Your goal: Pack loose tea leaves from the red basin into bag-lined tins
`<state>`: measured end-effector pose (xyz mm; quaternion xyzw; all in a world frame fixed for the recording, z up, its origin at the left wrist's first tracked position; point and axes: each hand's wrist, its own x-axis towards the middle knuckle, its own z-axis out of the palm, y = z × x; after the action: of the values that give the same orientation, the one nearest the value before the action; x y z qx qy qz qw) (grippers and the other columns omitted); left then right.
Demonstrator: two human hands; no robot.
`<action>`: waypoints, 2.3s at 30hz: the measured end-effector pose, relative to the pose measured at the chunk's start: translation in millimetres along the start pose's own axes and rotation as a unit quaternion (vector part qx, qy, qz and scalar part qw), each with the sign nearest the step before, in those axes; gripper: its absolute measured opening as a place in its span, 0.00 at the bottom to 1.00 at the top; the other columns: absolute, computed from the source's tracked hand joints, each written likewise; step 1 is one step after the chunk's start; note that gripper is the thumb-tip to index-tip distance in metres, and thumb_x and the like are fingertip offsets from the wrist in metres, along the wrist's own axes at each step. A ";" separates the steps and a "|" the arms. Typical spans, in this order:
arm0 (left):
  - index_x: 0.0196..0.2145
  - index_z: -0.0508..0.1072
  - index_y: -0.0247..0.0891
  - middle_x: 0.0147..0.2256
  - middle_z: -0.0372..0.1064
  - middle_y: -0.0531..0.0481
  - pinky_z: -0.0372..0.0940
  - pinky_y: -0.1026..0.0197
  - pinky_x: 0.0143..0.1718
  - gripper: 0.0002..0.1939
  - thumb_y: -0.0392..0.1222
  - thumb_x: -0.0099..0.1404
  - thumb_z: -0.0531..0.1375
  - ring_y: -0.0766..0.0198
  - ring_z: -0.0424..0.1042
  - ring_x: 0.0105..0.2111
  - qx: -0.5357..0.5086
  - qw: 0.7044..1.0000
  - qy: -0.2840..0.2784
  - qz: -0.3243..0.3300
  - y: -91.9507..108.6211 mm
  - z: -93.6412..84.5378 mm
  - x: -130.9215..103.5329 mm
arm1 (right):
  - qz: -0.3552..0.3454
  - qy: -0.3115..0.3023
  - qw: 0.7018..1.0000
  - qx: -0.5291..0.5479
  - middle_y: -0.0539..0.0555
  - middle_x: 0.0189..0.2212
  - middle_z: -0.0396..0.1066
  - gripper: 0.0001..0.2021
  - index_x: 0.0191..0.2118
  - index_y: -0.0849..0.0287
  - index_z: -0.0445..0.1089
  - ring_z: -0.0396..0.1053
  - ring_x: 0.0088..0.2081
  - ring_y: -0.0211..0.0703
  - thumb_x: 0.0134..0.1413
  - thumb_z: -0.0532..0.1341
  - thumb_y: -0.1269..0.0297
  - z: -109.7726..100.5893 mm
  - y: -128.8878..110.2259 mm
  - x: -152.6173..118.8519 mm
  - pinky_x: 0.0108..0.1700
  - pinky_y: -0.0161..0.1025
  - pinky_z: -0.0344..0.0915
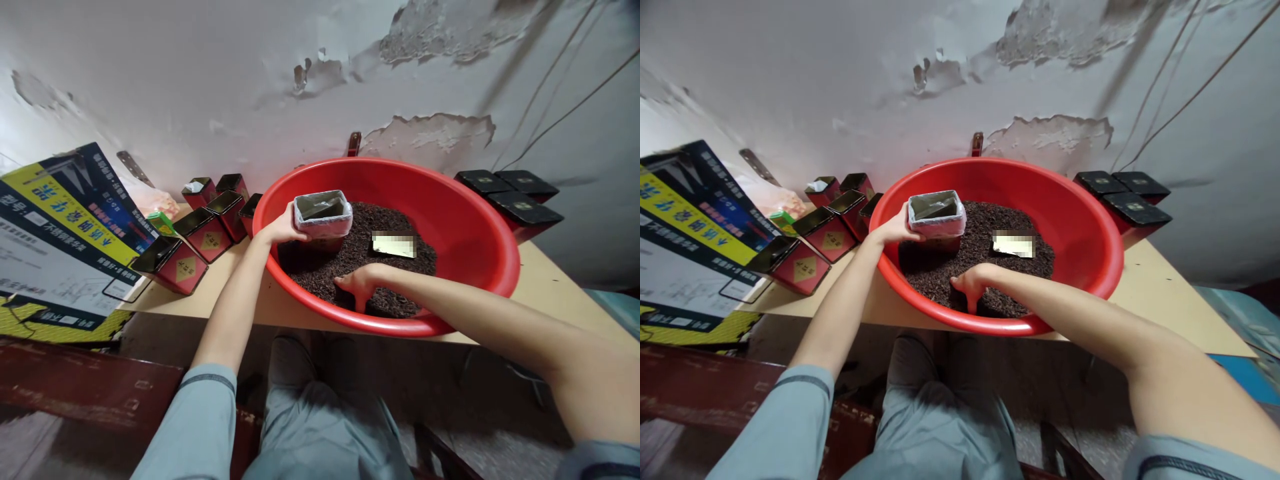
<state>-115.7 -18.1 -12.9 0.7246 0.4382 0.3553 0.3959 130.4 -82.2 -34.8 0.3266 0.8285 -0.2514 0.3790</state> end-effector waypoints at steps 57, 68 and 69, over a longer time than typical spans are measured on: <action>0.69 0.60 0.39 0.68 0.61 0.33 0.51 0.31 0.74 0.61 0.47 0.39 0.79 0.31 0.58 0.71 -0.005 0.997 -0.015 0.077 -17.7 0.0 9.1 | -0.001 0.428 0.897 -0.111 0.52 0.42 0.80 0.21 0.51 0.50 0.78 0.78 0.45 0.52 0.51 0.74 0.54 -199.5 10.4 -92.0 0.45 0.44 0.72; 0.67 0.61 0.34 0.65 0.65 0.34 0.52 0.34 0.74 0.58 0.47 0.42 0.79 0.31 0.59 0.69 -0.023 0.996 -0.030 0.079 -2.3 2.4 4.5 | -0.018 0.449 0.886 -0.112 0.55 0.48 0.81 0.21 0.54 0.53 0.80 0.77 0.51 0.53 0.53 0.71 0.66 -185.9 9.0 -87.9 0.55 0.48 0.71; 0.67 0.61 0.35 0.65 0.65 0.35 0.52 0.34 0.73 0.58 0.47 0.42 0.79 0.32 0.59 0.69 -0.021 0.997 -0.026 0.076 -2.0 2.5 4.5 | -0.020 0.454 0.883 -0.112 0.56 0.48 0.80 0.20 0.54 0.54 0.80 0.77 0.52 0.53 0.54 0.71 0.66 -183.4 8.5 -88.5 0.56 0.48 0.71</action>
<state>-112.6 -14.0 -15.0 0.7564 0.3642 0.3742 0.3938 95.8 14.3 141.4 0.3439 0.9389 0.0120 -0.0098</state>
